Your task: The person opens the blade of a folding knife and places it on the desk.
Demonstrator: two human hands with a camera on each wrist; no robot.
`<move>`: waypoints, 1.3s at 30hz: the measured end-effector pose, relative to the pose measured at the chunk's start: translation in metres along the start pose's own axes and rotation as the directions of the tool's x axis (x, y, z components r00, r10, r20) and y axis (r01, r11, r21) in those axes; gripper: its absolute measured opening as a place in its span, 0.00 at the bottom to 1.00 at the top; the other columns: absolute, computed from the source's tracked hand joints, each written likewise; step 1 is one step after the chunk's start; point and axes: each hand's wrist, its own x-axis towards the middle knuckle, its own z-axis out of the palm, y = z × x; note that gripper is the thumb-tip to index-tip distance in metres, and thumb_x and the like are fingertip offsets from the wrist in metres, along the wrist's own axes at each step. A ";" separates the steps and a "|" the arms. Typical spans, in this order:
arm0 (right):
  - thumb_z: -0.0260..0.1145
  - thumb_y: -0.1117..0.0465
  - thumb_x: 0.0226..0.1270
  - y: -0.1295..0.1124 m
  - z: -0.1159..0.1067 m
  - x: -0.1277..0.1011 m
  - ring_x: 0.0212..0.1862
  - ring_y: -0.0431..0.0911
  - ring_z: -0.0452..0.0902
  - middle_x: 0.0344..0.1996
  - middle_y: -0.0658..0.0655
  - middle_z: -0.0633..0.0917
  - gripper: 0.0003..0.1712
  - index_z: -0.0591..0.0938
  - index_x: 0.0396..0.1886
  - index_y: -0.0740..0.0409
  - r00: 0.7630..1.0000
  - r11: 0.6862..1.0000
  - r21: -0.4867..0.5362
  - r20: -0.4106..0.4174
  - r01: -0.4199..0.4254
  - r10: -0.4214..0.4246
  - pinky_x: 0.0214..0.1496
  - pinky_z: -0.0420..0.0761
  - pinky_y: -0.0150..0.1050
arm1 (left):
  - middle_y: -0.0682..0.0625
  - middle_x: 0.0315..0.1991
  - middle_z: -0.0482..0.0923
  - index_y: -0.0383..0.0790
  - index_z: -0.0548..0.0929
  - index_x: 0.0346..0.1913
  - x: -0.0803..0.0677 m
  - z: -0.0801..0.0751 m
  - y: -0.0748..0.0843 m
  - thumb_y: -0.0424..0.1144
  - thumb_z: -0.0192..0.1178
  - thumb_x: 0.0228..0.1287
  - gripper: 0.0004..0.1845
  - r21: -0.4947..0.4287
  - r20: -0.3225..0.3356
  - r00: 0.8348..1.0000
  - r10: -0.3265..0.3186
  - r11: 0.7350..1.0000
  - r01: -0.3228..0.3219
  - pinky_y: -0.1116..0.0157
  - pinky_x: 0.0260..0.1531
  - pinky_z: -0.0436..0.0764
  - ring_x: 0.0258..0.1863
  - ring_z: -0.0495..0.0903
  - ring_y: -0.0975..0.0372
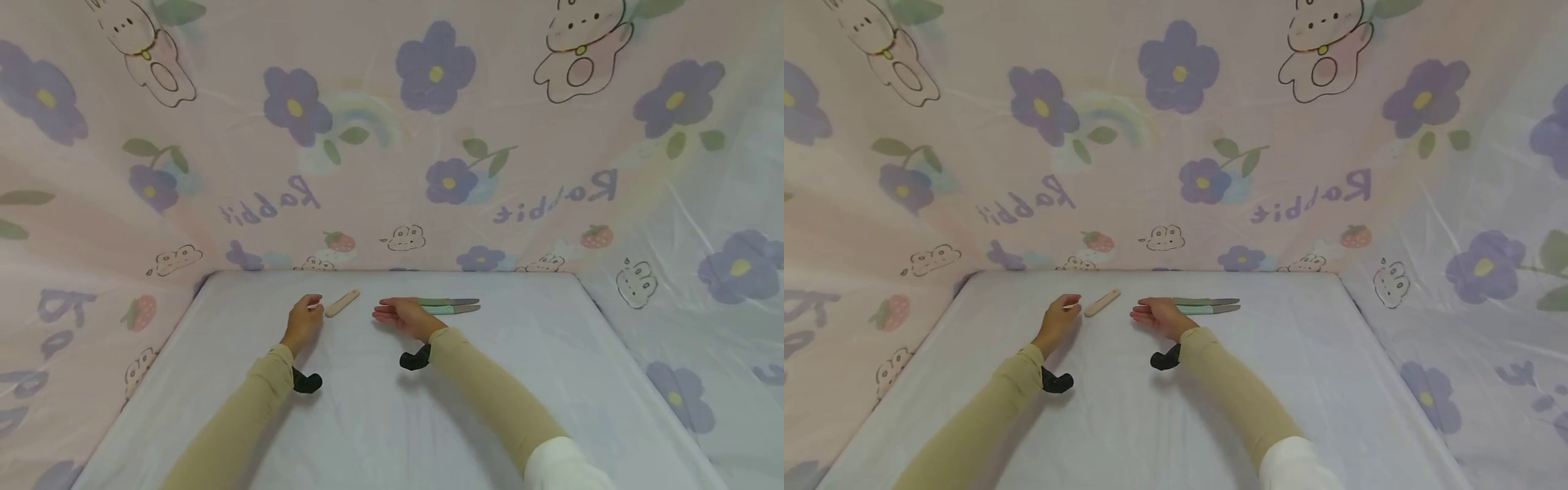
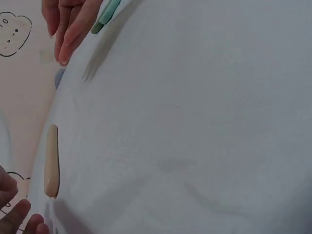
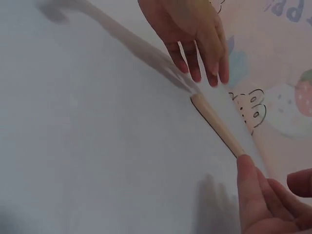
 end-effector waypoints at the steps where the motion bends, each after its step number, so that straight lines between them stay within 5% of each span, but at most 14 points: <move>1: 0.46 0.67 0.74 0.002 0.004 0.002 0.56 0.57 0.73 0.55 0.72 0.73 0.22 0.64 0.62 0.76 1.000 1.000 0.015 0.008 -0.002 0.002 0.54 0.75 0.43 | 0.38 0.60 0.67 0.34 0.69 0.62 0.001 0.001 0.001 0.36 0.47 0.69 0.20 0.004 0.016 1.000 0.006 1.000 -0.006 0.52 0.53 0.71 0.56 0.68 0.49; 8: 0.43 0.67 0.75 0.015 0.024 0.017 0.59 0.59 0.69 0.58 0.73 0.69 0.22 0.63 0.63 0.75 0.999 0.982 0.184 -0.011 -0.037 0.040 0.57 0.72 0.43 | 0.35 0.58 0.68 0.31 0.71 0.60 0.008 0.016 0.001 0.34 0.50 0.68 0.19 0.076 0.052 0.995 0.086 0.993 -0.089 0.49 0.53 0.70 0.57 0.68 0.46; 16: 0.40 0.67 0.75 0.034 0.034 0.023 0.63 0.62 0.62 0.62 0.75 0.63 0.23 0.58 0.65 0.76 0.998 0.950 0.307 0.001 -0.053 0.056 0.62 0.66 0.45 | 0.40 0.50 0.77 0.35 0.76 0.55 0.013 0.038 -0.005 0.36 0.53 0.66 0.16 0.164 0.018 0.995 0.098 0.981 -0.100 0.52 0.48 0.73 0.49 0.74 0.50; 29: 0.41 0.65 0.76 0.040 0.035 0.033 0.64 0.57 0.63 0.62 0.72 0.65 0.25 0.54 0.67 0.75 0.996 0.949 0.312 0.082 -0.047 0.022 0.61 0.68 0.43 | 0.42 0.43 0.80 0.31 0.79 0.50 0.015 0.048 -0.008 0.32 0.57 0.64 0.14 0.182 0.061 0.971 0.233 0.954 -0.240 0.56 0.44 0.76 0.42 0.77 0.55; 39: 0.40 0.65 0.77 0.038 0.039 0.034 0.64 0.58 0.63 0.62 0.72 0.65 0.26 0.53 0.67 0.75 0.995 0.956 0.293 0.102 -0.035 0.005 0.62 0.67 0.45 | 0.42 0.43 0.79 0.30 0.77 0.52 0.009 0.044 0.001 0.32 0.55 0.65 0.14 0.166 0.079 0.978 0.193 0.965 -0.204 0.57 0.43 0.76 0.42 0.76 0.56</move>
